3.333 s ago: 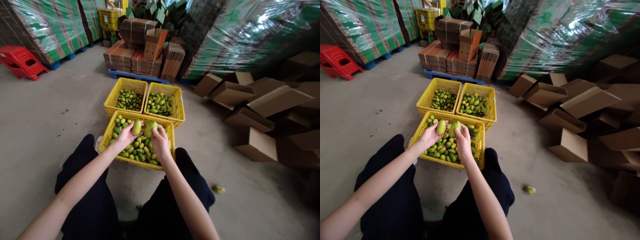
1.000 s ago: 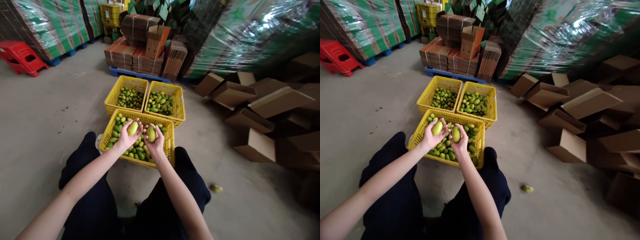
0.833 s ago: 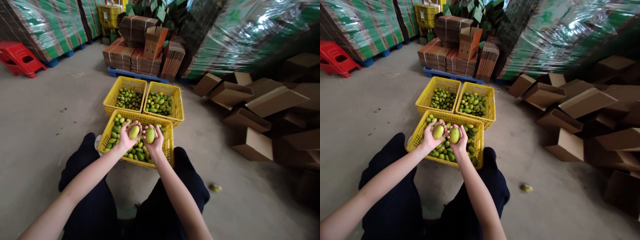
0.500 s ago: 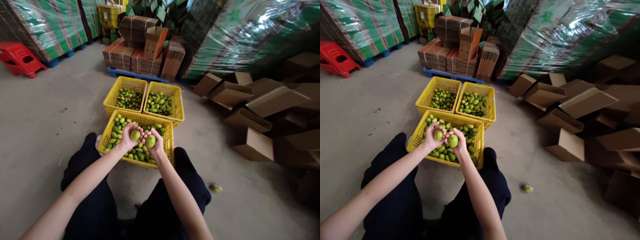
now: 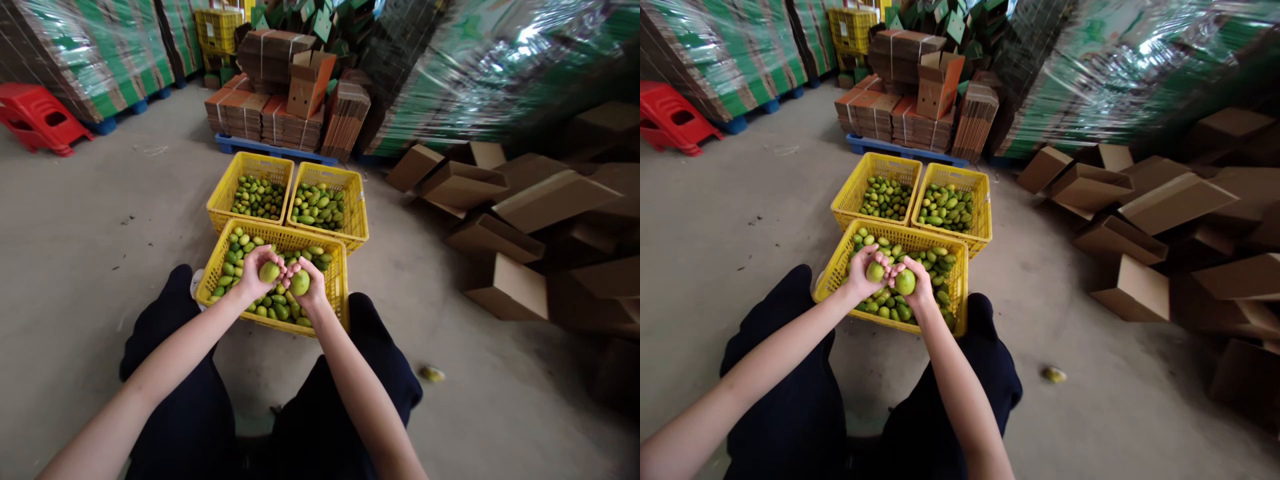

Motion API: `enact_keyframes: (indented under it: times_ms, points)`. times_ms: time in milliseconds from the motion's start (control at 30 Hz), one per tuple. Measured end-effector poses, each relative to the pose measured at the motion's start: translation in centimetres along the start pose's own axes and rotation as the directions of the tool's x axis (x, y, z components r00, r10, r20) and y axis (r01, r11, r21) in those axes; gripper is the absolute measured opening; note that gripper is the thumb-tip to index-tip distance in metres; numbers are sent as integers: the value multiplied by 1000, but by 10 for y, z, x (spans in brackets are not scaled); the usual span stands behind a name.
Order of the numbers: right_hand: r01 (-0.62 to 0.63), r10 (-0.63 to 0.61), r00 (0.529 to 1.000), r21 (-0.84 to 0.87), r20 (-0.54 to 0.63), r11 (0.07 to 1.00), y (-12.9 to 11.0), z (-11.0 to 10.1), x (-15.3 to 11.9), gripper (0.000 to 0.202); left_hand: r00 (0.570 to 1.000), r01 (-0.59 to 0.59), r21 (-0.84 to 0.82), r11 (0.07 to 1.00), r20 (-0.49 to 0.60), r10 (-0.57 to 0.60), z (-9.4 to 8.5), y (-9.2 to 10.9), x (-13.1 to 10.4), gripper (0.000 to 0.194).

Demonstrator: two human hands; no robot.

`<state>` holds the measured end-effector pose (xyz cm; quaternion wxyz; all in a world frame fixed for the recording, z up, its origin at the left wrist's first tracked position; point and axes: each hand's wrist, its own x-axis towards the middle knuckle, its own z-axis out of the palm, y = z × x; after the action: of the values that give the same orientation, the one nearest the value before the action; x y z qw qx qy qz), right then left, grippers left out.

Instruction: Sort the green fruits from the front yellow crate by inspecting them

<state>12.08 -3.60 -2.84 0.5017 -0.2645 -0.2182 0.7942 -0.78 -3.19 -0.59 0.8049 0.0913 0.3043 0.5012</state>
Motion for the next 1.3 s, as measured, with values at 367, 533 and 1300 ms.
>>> enact_keyframes:
  times_ms: [367,533,1300]
  points:
    - [6,-5,1000,-63,16,998,0,0,-2,30,1000,15,79,997,-12,-14,2,1,-1,45]
    - [39,-23,994,-153,103,987,-2,-2,-6,28,999,5,143,990,42,-11,-1,1,-2,47]
    - [-31,112,941,247,-319,969,-9,-1,4,12,977,-79,88,993,-189,94,-13,-5,20,10]
